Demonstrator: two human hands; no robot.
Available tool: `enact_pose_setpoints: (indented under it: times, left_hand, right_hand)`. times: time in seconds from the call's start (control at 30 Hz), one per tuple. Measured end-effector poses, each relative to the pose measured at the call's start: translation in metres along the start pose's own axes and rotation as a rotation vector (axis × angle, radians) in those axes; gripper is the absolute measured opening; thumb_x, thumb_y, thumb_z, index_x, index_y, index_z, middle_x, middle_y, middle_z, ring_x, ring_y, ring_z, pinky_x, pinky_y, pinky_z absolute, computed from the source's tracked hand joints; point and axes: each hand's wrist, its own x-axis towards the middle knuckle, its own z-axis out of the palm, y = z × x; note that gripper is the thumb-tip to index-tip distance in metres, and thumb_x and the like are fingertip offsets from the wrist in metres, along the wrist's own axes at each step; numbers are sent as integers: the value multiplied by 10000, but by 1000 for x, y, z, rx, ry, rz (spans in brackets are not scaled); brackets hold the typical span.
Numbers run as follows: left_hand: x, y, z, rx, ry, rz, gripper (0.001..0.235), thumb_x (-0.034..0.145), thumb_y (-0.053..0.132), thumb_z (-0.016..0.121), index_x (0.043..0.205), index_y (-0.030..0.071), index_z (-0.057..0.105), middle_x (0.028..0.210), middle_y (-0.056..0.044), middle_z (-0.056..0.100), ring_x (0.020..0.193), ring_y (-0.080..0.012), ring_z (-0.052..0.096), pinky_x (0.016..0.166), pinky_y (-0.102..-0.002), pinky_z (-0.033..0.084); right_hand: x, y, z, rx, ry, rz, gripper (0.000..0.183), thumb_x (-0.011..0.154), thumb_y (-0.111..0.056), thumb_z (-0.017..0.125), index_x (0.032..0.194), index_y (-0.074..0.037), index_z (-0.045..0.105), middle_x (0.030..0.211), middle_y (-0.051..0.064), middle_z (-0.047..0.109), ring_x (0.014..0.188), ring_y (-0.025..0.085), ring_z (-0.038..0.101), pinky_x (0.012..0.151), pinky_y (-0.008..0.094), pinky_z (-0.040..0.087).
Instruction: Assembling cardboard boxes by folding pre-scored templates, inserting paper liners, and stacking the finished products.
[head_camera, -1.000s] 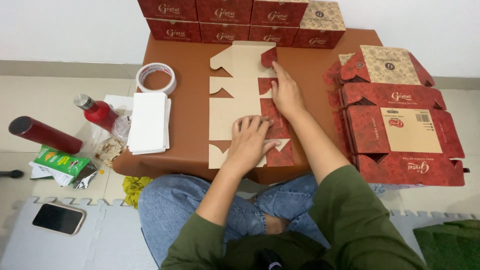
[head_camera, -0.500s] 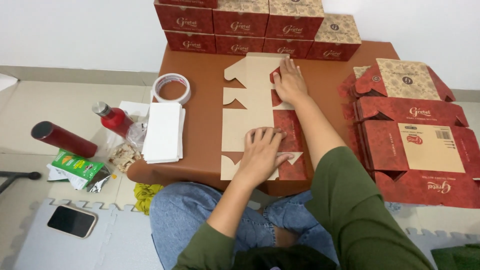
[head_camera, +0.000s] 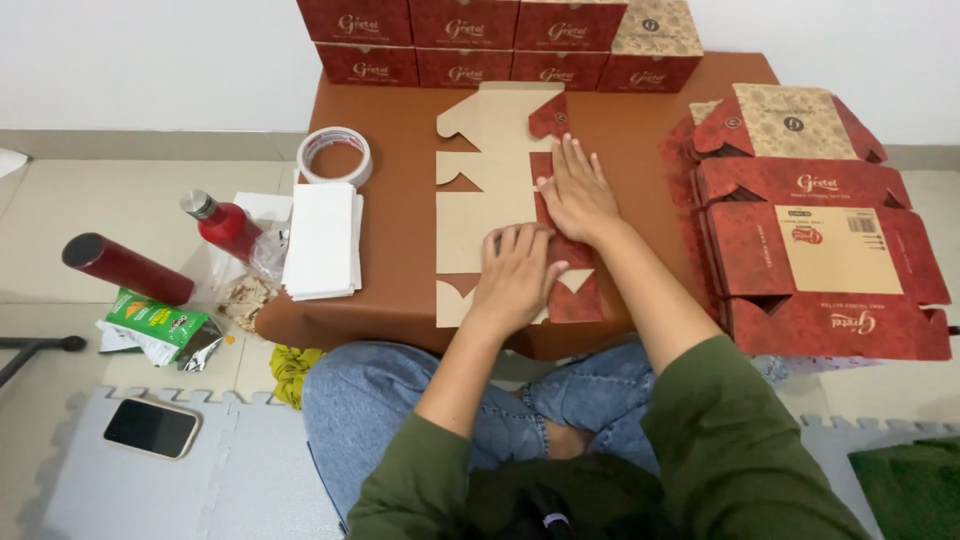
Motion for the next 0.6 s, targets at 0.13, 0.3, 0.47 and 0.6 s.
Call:
enact_pose_setpoints:
  times: [0.13,0.3,0.47,0.6]
  left_hand:
    - [-3,9,-6,52,30,-4,497,1066,416,363,1365,32,465,1303,-151,518,1243,-284,459,1110,-471,264]
    - [-3,6,2,52,61,-26,726,1027,602,257,1434,15,389,1300,-178,505,1227,-313,482,1120,-457,298]
    - [-2,-3,12,60,57,-21,862,958,710,277,1456,15,386,1292,-169,515,1229,-312,484,1116,-455,324]
    - [-3,3,4,10,70,-48,857,956,711,286,1446,19,407,1221,-159,546,1193,-314,516,1089,-447,367]
  right_hand:
    - [-54,-11,-7,-2,-7,-40,697,1075,-427,254,1615,-2,141,1689,213,91,1570,318,69,1263,508,32]
    - [-122,-16,-2,-17,4,-137,705,1044,-381,340,1611,-10,144,1681,213,107,1557,327,89,1245,510,67]
    - [-191,-36,2,-49,35,-155,698,1038,-392,371,1580,21,220,1666,225,163,1554,315,116,1247,465,61]
    - [-228,-52,5,-98,168,-192,716,1023,-410,443,1566,22,270,1641,226,239,1537,317,179,1245,444,105]
